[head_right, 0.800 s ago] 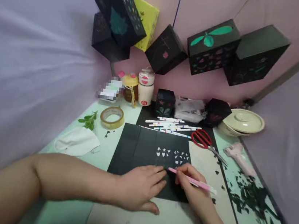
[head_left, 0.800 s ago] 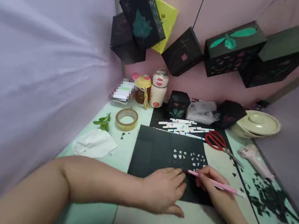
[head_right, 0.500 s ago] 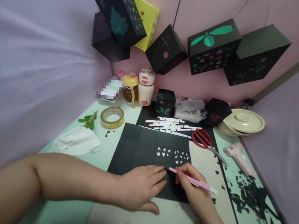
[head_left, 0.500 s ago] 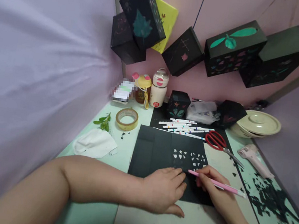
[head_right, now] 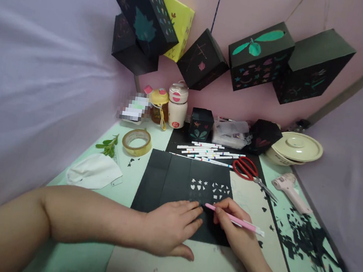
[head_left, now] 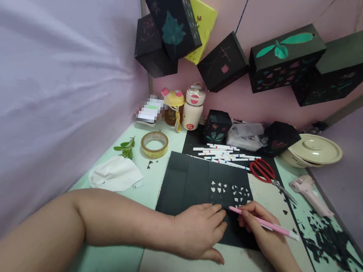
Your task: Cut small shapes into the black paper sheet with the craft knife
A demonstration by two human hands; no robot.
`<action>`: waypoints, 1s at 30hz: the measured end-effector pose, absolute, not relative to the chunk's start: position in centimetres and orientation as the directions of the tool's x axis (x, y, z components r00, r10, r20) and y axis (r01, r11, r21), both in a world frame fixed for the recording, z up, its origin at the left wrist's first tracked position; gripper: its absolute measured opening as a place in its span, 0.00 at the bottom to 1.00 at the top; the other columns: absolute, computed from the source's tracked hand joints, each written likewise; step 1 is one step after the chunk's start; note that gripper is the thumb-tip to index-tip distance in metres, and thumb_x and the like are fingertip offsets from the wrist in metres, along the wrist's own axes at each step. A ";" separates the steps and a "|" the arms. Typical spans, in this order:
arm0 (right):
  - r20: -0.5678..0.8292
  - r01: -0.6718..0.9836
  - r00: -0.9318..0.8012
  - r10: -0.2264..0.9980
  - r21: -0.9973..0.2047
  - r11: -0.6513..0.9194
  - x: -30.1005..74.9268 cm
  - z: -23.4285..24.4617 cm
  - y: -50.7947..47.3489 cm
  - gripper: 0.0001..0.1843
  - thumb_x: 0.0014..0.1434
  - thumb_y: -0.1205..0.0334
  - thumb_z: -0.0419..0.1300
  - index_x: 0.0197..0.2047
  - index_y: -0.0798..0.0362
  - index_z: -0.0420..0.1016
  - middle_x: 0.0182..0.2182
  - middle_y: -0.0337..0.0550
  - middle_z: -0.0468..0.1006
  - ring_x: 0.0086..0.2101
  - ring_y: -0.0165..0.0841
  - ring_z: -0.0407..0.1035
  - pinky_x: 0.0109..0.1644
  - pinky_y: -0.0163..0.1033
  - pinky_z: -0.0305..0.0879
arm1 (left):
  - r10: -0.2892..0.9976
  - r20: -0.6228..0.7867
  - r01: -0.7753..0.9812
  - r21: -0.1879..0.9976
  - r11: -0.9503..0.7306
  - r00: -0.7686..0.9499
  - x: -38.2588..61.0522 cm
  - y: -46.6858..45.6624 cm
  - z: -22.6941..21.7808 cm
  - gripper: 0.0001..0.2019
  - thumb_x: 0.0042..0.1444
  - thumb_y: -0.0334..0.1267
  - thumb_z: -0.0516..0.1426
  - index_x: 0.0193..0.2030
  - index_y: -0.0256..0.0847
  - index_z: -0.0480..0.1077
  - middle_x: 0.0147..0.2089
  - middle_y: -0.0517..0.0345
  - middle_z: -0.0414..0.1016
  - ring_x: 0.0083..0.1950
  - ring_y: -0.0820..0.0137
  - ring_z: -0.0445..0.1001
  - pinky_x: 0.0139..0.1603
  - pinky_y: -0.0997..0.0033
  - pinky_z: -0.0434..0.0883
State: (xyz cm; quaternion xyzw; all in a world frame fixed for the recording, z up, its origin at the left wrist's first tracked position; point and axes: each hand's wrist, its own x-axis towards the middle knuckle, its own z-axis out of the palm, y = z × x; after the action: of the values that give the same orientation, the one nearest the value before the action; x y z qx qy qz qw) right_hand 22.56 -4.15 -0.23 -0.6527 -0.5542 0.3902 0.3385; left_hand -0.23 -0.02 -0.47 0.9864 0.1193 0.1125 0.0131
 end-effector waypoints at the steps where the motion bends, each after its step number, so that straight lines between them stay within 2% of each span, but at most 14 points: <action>1: -0.135 0.462 0.082 0.987 -0.872 -0.158 22.6 -0.2 -4.1 0.15 0.61 0.50 0.56 0.30 0.51 0.72 0.23 0.37 0.72 0.26 0.30 0.64 0.30 0.34 0.61 | 0.240 0.217 0.233 0.056 -0.971 0.946 -0.2 0.0 -0.5 0.37 0.63 0.63 0.43 0.58 0.27 0.66 0.60 0.35 0.69 0.62 0.51 0.67 0.62 0.57 0.63; 11: -0.117 0.465 0.086 0.989 -0.874 -0.143 22.5 -0.1 -4.1 0.15 0.61 0.50 0.56 0.29 0.51 0.72 0.23 0.38 0.72 0.25 0.30 0.64 0.30 0.35 0.61 | 0.245 0.218 0.231 0.088 -0.969 0.945 -0.2 0.1 -0.6 0.37 0.62 0.63 0.45 0.58 0.26 0.67 0.59 0.33 0.70 0.62 0.51 0.67 0.61 0.56 0.64; 30: -0.126 0.469 0.087 0.988 -0.870 -0.153 22.4 0.0 -4.0 0.15 0.61 0.51 0.56 0.29 0.51 0.72 0.23 0.39 0.73 0.26 0.32 0.66 0.31 0.36 0.62 | 0.239 0.209 0.231 0.064 -0.971 0.948 -0.2 0.0 -0.4 0.37 0.62 0.63 0.44 0.58 0.27 0.67 0.60 0.35 0.69 0.62 0.50 0.67 0.61 0.56 0.64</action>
State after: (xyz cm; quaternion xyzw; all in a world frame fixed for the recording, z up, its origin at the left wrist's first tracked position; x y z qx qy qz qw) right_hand 22.37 -4.01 0.03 -0.6552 -0.5562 0.3835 0.3381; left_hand -0.24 0.01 -0.36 0.9868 0.1191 0.1085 0.0192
